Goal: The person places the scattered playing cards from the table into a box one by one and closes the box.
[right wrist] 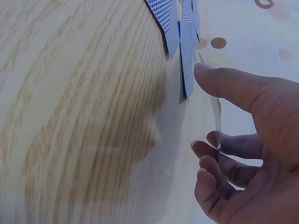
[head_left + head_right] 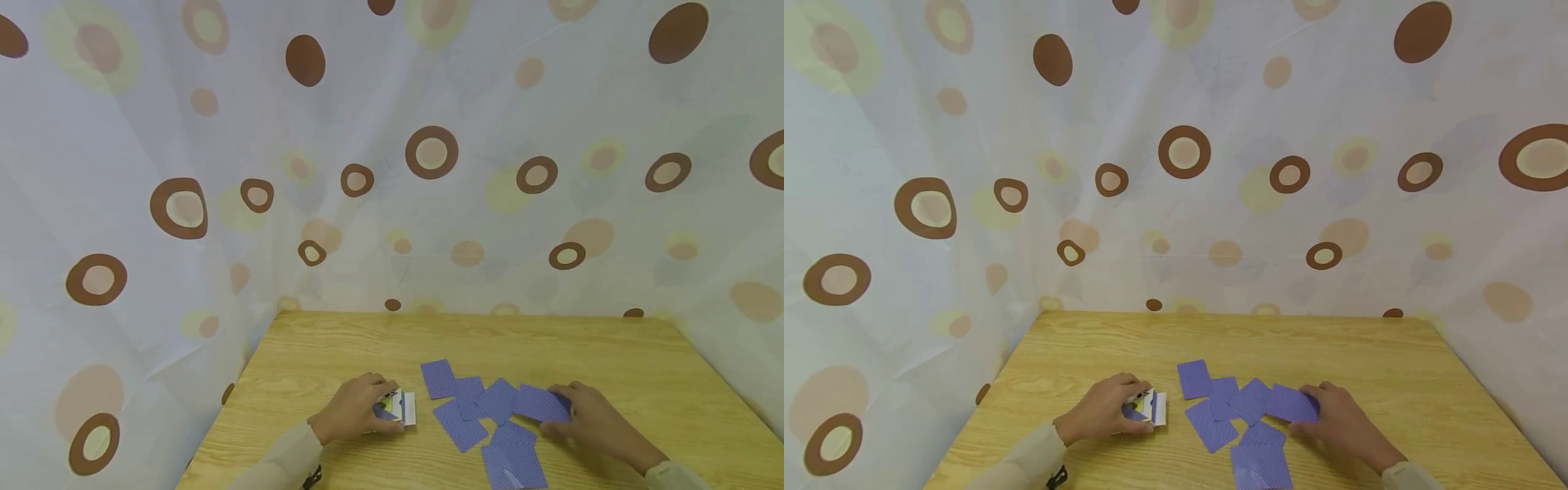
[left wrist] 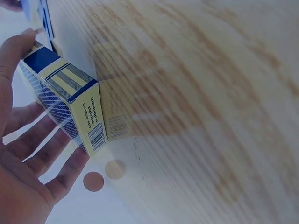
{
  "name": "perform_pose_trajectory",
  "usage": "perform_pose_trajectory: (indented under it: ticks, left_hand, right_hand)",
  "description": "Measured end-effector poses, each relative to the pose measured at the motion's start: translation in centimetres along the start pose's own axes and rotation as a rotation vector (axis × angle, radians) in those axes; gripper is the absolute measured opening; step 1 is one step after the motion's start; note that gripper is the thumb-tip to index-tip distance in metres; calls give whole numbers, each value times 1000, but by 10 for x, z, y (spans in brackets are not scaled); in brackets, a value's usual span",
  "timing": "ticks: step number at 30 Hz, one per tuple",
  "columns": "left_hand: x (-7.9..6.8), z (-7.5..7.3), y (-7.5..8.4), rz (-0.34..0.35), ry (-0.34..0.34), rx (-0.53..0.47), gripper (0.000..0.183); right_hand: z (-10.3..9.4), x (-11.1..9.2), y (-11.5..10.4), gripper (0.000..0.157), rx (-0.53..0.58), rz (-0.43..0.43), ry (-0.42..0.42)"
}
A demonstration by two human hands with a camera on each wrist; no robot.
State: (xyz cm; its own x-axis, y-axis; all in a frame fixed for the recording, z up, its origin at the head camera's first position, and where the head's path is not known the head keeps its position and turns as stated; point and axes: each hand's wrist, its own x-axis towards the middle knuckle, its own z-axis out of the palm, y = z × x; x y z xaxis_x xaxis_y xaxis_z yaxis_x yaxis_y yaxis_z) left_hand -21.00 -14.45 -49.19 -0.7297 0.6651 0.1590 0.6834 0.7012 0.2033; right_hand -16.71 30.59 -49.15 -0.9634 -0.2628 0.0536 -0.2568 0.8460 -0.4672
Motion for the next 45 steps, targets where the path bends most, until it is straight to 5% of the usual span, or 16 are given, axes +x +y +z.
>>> perform_pose_trajectory:
  ticks: [45]
  left_hand:
    - [1, 2, -1, 2, 1, 12, 77]
  right_hand:
    - [12, 17, -37, 75, 44, -81, 6]
